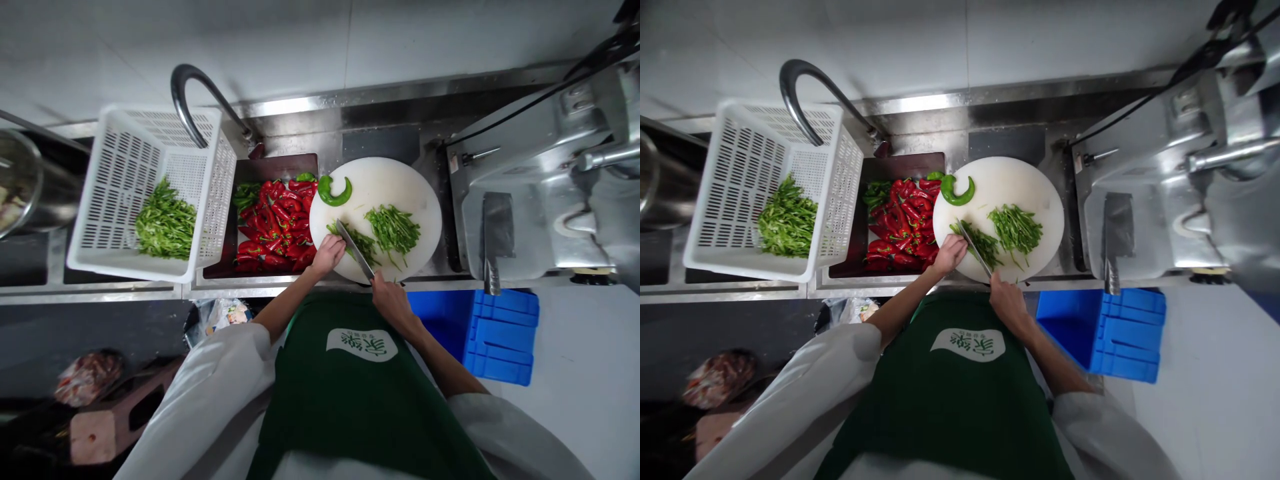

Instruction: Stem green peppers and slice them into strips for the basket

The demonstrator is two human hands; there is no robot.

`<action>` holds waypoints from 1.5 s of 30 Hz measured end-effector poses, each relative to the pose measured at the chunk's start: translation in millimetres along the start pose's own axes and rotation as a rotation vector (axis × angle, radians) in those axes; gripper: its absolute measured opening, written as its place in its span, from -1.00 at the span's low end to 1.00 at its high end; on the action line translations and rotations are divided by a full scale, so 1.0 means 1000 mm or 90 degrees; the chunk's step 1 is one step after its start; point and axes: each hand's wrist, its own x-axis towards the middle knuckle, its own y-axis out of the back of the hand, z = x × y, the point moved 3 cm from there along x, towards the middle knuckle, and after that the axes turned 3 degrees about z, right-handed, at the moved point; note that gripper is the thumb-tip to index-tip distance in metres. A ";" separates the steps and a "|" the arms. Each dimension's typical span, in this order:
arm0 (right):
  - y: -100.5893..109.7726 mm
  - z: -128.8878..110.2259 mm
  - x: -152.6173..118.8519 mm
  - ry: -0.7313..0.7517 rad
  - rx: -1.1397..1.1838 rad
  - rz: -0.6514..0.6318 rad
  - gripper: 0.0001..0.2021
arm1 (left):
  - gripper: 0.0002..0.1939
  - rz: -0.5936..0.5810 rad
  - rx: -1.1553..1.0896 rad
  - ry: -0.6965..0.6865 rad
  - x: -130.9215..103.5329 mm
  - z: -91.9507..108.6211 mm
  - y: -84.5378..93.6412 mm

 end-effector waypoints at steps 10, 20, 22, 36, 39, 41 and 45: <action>-0.005 -0.009 0.008 0.000 -0.006 -0.016 -0.65 | -0.75 -0.033 -0.005 0.002 0.005 -0.003 -0.010; 0.029 0.011 0.002 0.019 0.031 0.016 -0.68 | -0.75 0.315 -0.011 0.228 0.026 -0.034 0.055; 0.026 0.004 0.003 0.058 0.043 0.008 -0.68 | -0.75 0.374 -0.032 0.311 0.048 -0.062 0.073; 0.016 0.071 0.046 -0.081 0.206 0.106 -0.70 | -0.51 0.096 -0.003 0.332 0.131 -0.095 0.051; 0.017 0.065 0.042 -0.069 0.210 0.127 -0.73 | -0.50 0.023 -0.076 0.240 0.103 -0.074 0.054; 0.016 0.058 0.036 -0.039 0.254 0.131 -0.67 | -0.50 -0.010 -0.093 0.215 0.078 -0.057 0.049; 0.009 0.040 0.020 0.043 0.444 0.032 -0.30 | -0.55 0.125 -0.060 0.266 0.035 -0.032 0.049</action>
